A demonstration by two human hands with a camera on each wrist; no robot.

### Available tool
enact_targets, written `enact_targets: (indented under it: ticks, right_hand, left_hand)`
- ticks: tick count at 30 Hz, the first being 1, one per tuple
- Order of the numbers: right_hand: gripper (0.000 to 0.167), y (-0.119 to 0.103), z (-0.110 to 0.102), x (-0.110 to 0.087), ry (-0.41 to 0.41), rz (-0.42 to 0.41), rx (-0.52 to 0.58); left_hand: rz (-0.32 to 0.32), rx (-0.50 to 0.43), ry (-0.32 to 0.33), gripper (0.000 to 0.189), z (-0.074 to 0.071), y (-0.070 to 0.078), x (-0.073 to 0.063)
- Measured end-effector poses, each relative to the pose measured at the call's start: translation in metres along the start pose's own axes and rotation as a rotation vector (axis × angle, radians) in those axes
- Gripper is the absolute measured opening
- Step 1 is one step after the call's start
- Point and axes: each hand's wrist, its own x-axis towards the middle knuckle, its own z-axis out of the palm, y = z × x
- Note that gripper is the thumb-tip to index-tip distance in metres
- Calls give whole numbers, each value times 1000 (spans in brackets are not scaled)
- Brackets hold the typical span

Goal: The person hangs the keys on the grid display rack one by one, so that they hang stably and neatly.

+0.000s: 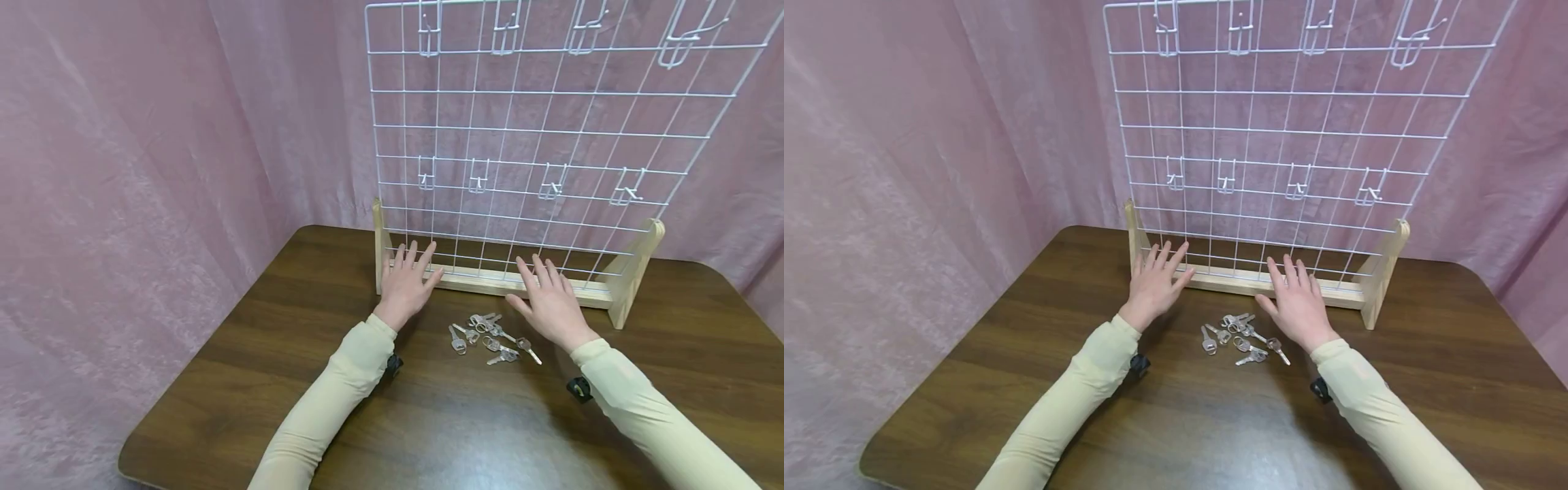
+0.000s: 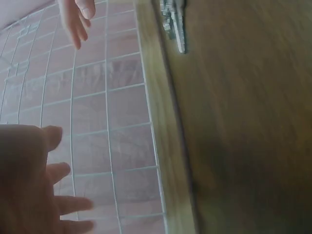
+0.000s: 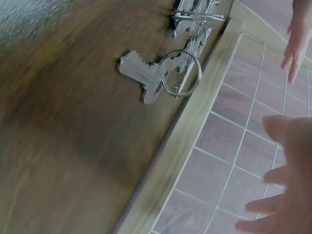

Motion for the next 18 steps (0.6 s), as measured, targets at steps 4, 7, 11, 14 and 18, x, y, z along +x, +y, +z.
enact_targets:
  ticks: [4, 7, 11, 14, 18]
  right_hand:
    - [59, -2, 4, 6, 113, -77, 62]
    - [52, -5, 7, 8, 152, -92, 92]
    - [46, -9, 8, 12, 128, -64, 117]
    - [37, -12, 9, 15, 84, -70, 131]
    - [24, -16, 11, 19, 34, -132, 146]
  left_hand:
    - [-22, -75, 66, 56, -2, -2, 5]
    - [-38, -137, 153, 50, -3, -4, 8]
    - [-42, -208, 272, 44, -6, -9, 14]
    - [-43, -258, 342, 39, -9, -13, 18]
    - [-40, -327, 431, 31, -12, -16, 25]
